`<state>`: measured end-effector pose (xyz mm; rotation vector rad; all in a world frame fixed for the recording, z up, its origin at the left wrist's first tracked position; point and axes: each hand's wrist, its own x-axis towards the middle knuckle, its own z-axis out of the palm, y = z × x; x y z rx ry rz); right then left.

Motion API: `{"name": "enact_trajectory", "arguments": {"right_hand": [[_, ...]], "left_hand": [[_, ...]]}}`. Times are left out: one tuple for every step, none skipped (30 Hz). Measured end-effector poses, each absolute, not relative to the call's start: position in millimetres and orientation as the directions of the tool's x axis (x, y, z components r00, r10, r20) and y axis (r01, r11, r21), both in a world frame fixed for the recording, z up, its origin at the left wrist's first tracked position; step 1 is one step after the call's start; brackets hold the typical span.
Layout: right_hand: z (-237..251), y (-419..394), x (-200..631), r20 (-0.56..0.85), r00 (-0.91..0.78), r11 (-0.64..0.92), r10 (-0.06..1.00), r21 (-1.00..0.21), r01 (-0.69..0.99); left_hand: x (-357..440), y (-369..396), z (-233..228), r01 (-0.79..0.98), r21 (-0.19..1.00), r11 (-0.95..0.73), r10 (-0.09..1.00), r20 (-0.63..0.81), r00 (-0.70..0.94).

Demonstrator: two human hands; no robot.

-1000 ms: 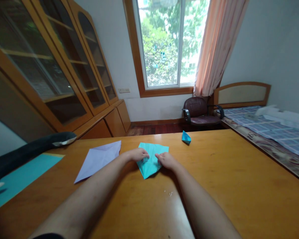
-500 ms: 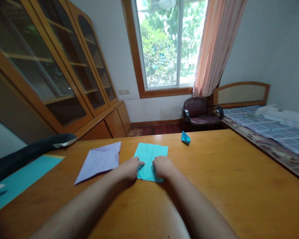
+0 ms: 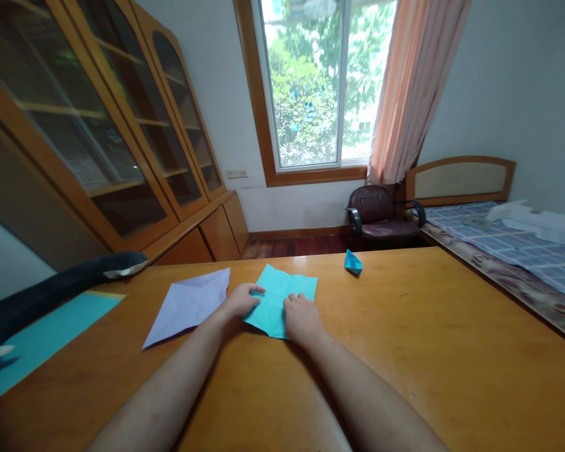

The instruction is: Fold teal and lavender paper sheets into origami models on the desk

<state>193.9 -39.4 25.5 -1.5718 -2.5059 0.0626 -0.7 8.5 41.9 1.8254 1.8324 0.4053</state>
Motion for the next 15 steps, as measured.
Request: {"name": "enact_trajectory", "arguments": {"right_hand": [[27,-38,195,0.158,-0.407,0.429,0.900,-0.141,0.892],[28,-37,197,0.190,-0.390,0.419,0.901,-0.153,0.895],[30,-36,198,0.223,-0.371,0.410,0.901,-0.167,0.897],[31,-36,199,0.249,-0.355,0.404,0.901,-0.182,0.897],[31,-35,200,0.267,-0.345,0.401,0.900,-0.197,0.895],[32,-35,201,0.275,-0.339,0.401,0.899,-0.210,0.892],[32,-35,201,0.278,-0.337,0.401,0.900,-0.220,0.889],[31,-35,201,0.277,-0.333,0.399,0.901,-0.229,0.888],[30,-34,202,0.274,-0.330,0.396,0.903,-0.236,0.887],[29,-34,202,0.274,-0.325,0.392,0.905,-0.243,0.887],[28,-33,202,0.275,-0.318,0.387,0.907,-0.251,0.887],[26,-33,203,0.279,-0.311,0.383,0.908,-0.259,0.887],[26,-32,204,0.283,-0.304,0.379,0.910,-0.268,0.885],[25,-31,205,0.287,-0.297,0.375,0.911,-0.278,0.884],[25,-29,206,0.289,-0.288,0.370,0.913,-0.285,0.884]], "left_hand": [[-4,10,48,0.802,0.596,0.044,0.992,-0.121,0.036],[-9,11,54,0.772,0.634,0.042,0.996,-0.088,0.018],[-16,11,61,0.742,0.669,0.048,0.998,-0.056,-0.014],[-26,11,68,0.709,0.703,0.056,0.998,-0.022,-0.058],[-37,11,74,0.675,0.734,0.073,0.993,0.009,-0.118],[-51,11,80,0.643,0.761,0.081,0.985,0.037,-0.167],[-66,10,85,0.602,0.792,0.101,0.972,0.049,-0.228],[-83,8,88,0.560,0.818,0.128,0.960,0.039,-0.277],[-100,7,90,0.521,0.837,0.167,0.941,0.022,-0.338],[-118,5,90,0.486,0.849,0.209,0.915,0.006,-0.404],[-135,2,89,0.453,0.857,0.248,0.884,-0.008,-0.468],[-151,0,86,0.439,0.853,0.281,0.854,-0.013,-0.520],[-166,-3,82,0.451,0.836,0.312,0.826,-0.004,-0.563],[-180,-7,78,0.471,0.808,0.354,0.796,0.004,-0.605],[-191,-10,73,0.489,0.771,0.408,0.774,-0.009,-0.633]]}}
